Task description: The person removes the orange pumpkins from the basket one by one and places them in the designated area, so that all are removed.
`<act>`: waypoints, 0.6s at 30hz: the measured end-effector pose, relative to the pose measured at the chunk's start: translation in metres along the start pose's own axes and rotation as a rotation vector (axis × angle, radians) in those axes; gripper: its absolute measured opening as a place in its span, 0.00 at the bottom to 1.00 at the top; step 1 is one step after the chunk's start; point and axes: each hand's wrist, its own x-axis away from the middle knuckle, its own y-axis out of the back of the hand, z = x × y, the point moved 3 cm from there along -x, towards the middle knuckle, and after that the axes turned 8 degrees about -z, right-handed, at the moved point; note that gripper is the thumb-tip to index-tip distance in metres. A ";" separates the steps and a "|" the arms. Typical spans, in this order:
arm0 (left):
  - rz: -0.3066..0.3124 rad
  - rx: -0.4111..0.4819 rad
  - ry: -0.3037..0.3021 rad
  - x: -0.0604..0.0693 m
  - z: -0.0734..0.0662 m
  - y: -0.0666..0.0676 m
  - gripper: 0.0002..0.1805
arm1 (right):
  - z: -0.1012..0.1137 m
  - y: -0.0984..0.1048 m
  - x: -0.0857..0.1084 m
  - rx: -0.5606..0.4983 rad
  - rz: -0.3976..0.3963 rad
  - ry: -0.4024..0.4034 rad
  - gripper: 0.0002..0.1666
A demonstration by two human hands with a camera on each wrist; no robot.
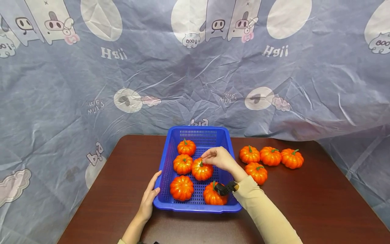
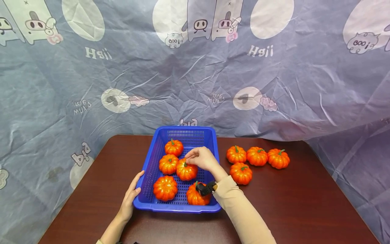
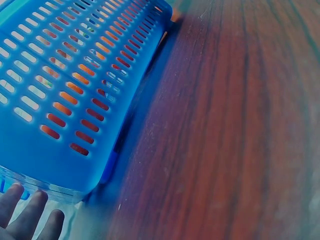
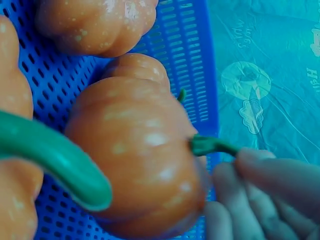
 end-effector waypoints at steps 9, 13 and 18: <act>0.008 0.001 -0.004 0.000 0.001 -0.001 0.29 | 0.012 0.022 0.012 0.058 -0.165 0.056 0.09; 0.015 0.007 -0.007 0.000 0.001 0.000 0.29 | 0.014 0.036 0.020 0.041 -0.245 0.075 0.10; 0.010 0.008 -0.005 0.000 0.002 0.001 0.29 | 0.017 0.056 0.033 0.021 -0.359 0.077 0.11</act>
